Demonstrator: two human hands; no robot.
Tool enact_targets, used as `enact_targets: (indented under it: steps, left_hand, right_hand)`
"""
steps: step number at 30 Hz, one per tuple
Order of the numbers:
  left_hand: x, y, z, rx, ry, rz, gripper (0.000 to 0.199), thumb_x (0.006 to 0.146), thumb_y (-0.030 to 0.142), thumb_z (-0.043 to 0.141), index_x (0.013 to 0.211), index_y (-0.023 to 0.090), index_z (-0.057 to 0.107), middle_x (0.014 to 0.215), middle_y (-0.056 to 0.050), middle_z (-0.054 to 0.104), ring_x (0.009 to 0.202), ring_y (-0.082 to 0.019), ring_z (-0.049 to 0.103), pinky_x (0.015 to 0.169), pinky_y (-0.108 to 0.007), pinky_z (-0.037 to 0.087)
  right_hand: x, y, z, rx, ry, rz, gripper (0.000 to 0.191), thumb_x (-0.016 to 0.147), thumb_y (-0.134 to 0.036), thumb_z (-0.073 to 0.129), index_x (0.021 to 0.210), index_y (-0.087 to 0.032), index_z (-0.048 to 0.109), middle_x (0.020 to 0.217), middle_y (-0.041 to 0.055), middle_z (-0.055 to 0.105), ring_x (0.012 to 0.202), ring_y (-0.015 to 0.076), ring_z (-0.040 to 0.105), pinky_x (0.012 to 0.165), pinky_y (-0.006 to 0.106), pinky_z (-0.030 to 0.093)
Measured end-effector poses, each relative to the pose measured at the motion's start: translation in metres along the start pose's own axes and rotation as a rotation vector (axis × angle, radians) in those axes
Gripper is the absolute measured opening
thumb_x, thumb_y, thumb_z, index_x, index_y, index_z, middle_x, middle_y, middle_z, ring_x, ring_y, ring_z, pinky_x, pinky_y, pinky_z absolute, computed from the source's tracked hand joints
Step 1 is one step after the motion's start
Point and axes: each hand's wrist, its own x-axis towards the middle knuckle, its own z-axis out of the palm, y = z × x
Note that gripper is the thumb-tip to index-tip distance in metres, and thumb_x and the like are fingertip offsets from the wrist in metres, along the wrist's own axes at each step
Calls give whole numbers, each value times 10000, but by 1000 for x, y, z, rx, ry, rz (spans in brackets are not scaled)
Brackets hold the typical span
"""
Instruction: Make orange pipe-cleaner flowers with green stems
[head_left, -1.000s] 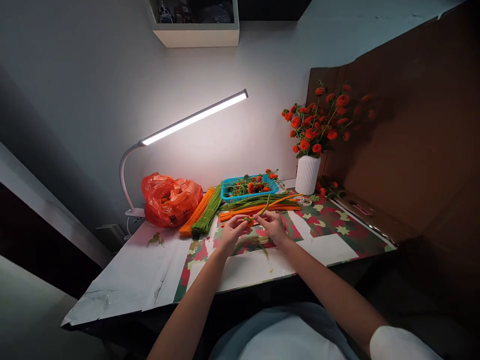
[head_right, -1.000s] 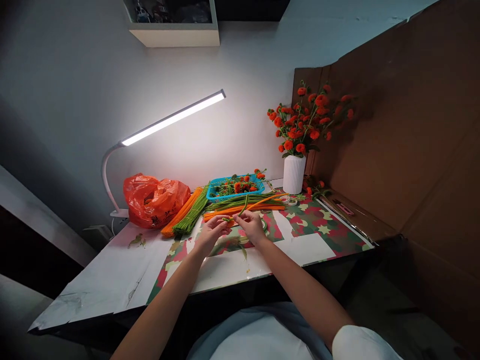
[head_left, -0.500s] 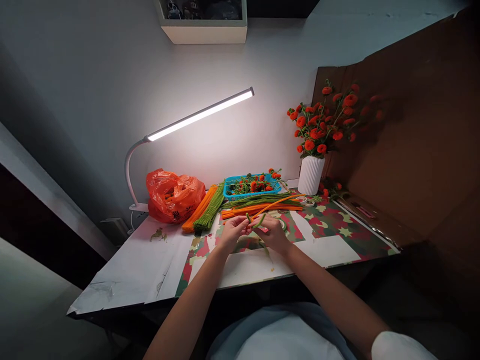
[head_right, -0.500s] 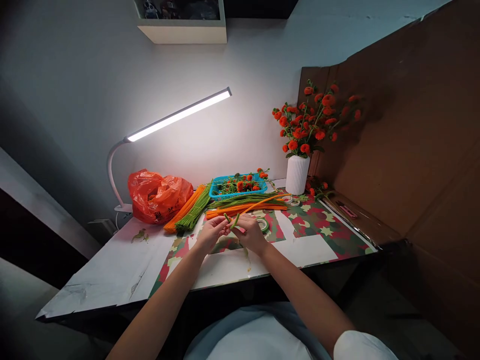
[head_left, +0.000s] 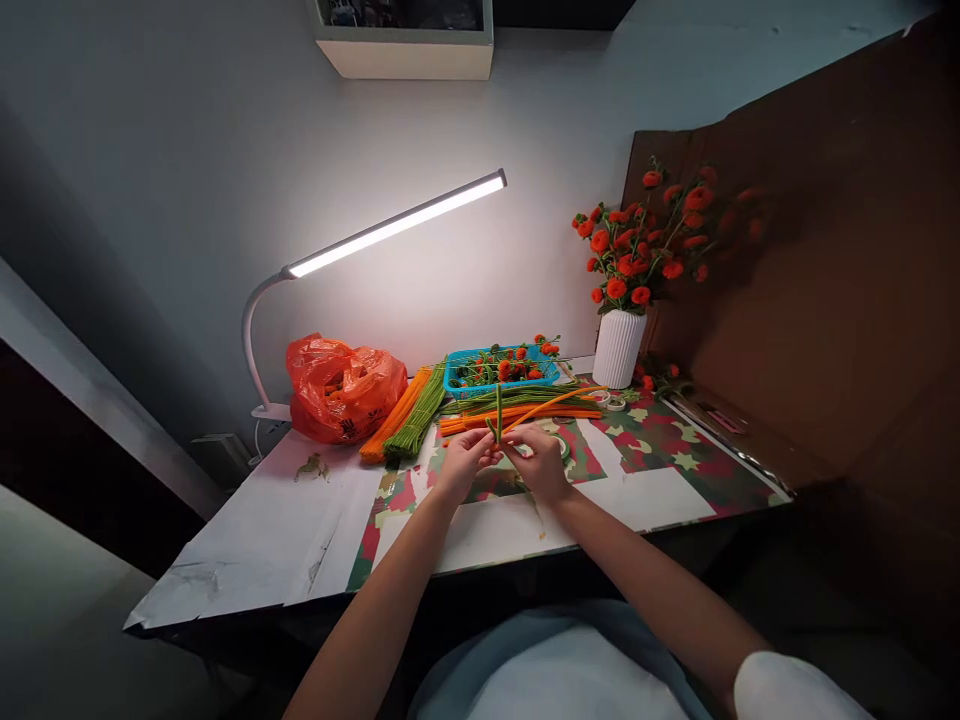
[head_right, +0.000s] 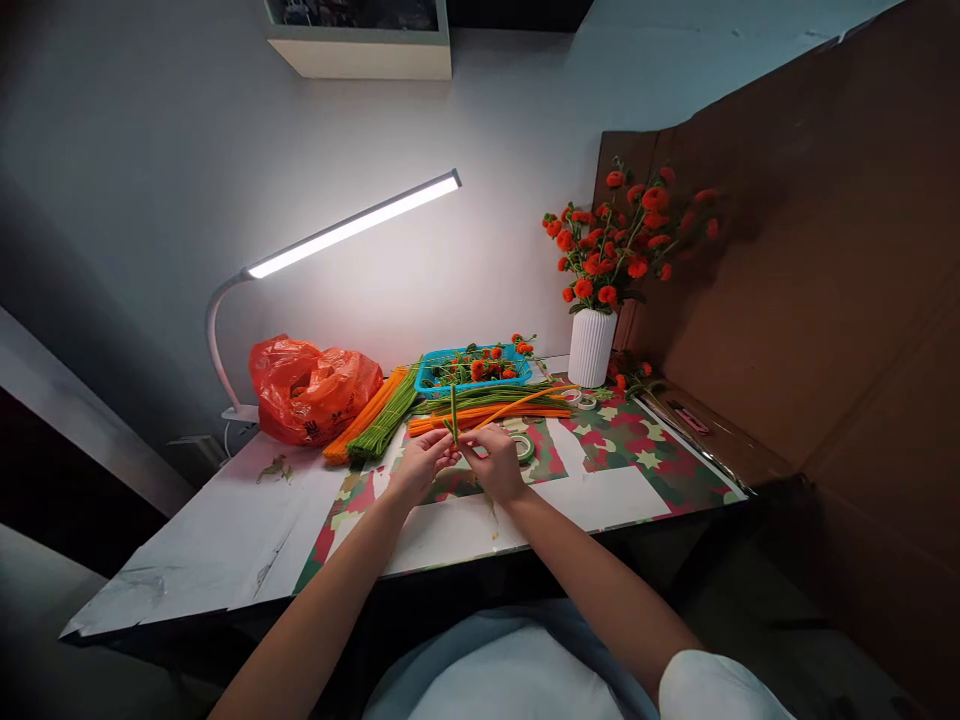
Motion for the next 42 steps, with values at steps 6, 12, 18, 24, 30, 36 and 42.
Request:
enact_targets:
  steps: [6,12,18,24,30,36,42]
  left_hand:
    - [0,0,2,6,12,-19,352,491,338,847,702,120,668,593,2,642,498,-81,587,524,-191,500]
    - [-2,2,4,-34,45,6,332,459,282,848,721,145,697,608,-1,674,483,-93,597,517,-202,501]
    - [-2,2,5,-3,67,34,320,495,266,819,754,127,693,598,-18,675,472,-109,599,505,-220,505]
    - [0,2,3,28,64,34,193,546,242,776,676,141,676,579,-7,661,476,-105,602,507,-212,510]
    - [-4,5,5,-11,0,34,290,522,270,822,718,148,646,680,-16,686,589,-130,661,605,-224,546]
    - [-3,3,6,40,97,85,397,544,388,823,756,138,601,638,-17,672,556,-130,653,580,-237,544]
    - [-1,-1,8,125,68,225,420,571,462,792,726,143,567,706,-49,688,621,-174,668,637,-308,557]
  right_hand:
    - [2,-2,0,-89,-65,-117,172,841,-152,562,859,-245,707,820,39,684,788,199,575,729,349,456]
    - [3,-3,0,-124,-83,-107,207,852,-131,515,869,-222,700,848,58,666,819,205,548,753,355,449]
    - [4,-2,-1,-111,-91,-58,205,840,-118,510,834,-224,685,841,51,662,822,206,549,755,350,447]
    - [4,-1,1,-70,-46,-42,190,807,-104,530,813,-213,685,801,43,668,786,204,563,721,344,446]
    - [4,7,0,-118,11,-43,157,779,-94,551,784,-201,666,775,43,663,769,203,564,707,336,450]
    - [3,4,1,-126,-45,-35,168,792,-102,525,781,-206,656,806,50,665,800,204,560,730,341,450]
    - [5,3,11,102,88,311,41,744,-232,573,762,-196,581,695,8,598,638,155,522,606,286,431]
